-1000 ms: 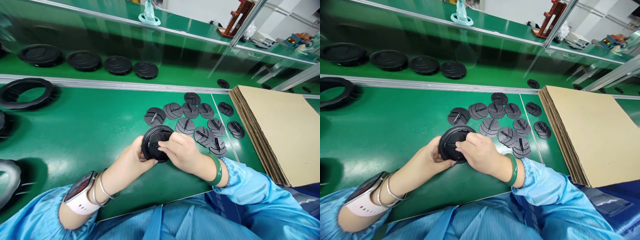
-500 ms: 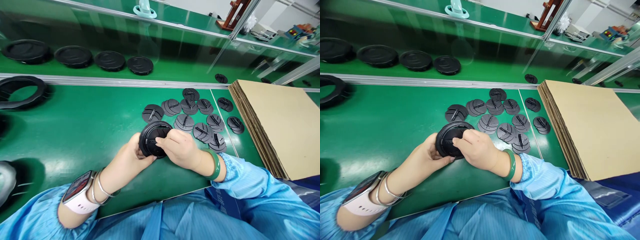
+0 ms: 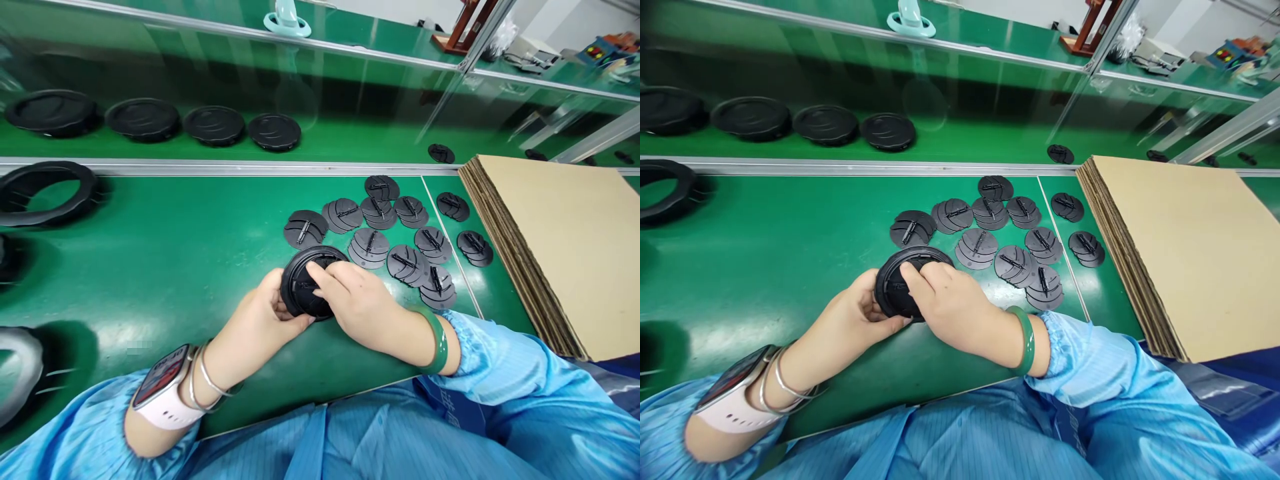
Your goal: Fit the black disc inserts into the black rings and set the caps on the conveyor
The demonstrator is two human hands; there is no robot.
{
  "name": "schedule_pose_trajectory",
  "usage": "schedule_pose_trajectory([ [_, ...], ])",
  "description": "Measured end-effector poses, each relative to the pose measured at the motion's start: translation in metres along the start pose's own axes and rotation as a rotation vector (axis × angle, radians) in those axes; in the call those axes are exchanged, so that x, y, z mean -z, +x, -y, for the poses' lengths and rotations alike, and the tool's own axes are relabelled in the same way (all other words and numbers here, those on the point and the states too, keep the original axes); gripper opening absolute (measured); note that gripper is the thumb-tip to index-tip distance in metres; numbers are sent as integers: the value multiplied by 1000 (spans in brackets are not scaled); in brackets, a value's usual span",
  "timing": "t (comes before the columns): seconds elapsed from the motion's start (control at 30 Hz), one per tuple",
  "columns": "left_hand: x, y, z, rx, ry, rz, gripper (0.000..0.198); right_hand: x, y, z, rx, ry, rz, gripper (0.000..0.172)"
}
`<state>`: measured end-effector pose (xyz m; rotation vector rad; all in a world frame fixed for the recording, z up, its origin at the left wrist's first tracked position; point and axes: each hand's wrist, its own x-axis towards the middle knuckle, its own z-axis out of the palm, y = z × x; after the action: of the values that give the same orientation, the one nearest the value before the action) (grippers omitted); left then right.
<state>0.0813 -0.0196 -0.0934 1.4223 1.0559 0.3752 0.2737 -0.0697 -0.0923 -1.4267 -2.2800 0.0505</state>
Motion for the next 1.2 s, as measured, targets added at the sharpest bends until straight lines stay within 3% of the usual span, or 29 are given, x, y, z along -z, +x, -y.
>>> schedule_pose_trajectory([
  [0.23, -2, -3, 1, -19, -9, -23, 49, 1, 3, 9, -23, -158, 105, 42],
  [0.3, -2, -1, 2, -23, -40, -13, 52, 4, 4, 6, 8, -117, 66, 39],
  [0.4, -2, 2, 4, -21, -149, -13, 63, 9, 6, -3, 19, 50, -124, 32],
  [0.5, -2, 5, 3, -29, -231, -26, 71, 12, 9, -13, -202, 223, -264, 37],
  [0.57, -1, 6, 4, -38, -220, -31, 74, 10, 10, -18, -370, 369, -202, 33],
  [0.67, 1, 4, 5, -60, -154, 0, 83, 5, 11, -22, -505, 552, -78, 18],
  [0.73, 4, 3, 6, -93, -119, 34, 79, 2, 11, -21, -527, 588, -81, 11],
  [0.87, 9, 1, 6, -135, -12, 33, 51, 1, 12, -17, -534, 619, -110, 6],
  [1.2, 8, 1, 0, -143, 72, 0, 48, -4, 16, -16, -612, 645, -158, 12],
])
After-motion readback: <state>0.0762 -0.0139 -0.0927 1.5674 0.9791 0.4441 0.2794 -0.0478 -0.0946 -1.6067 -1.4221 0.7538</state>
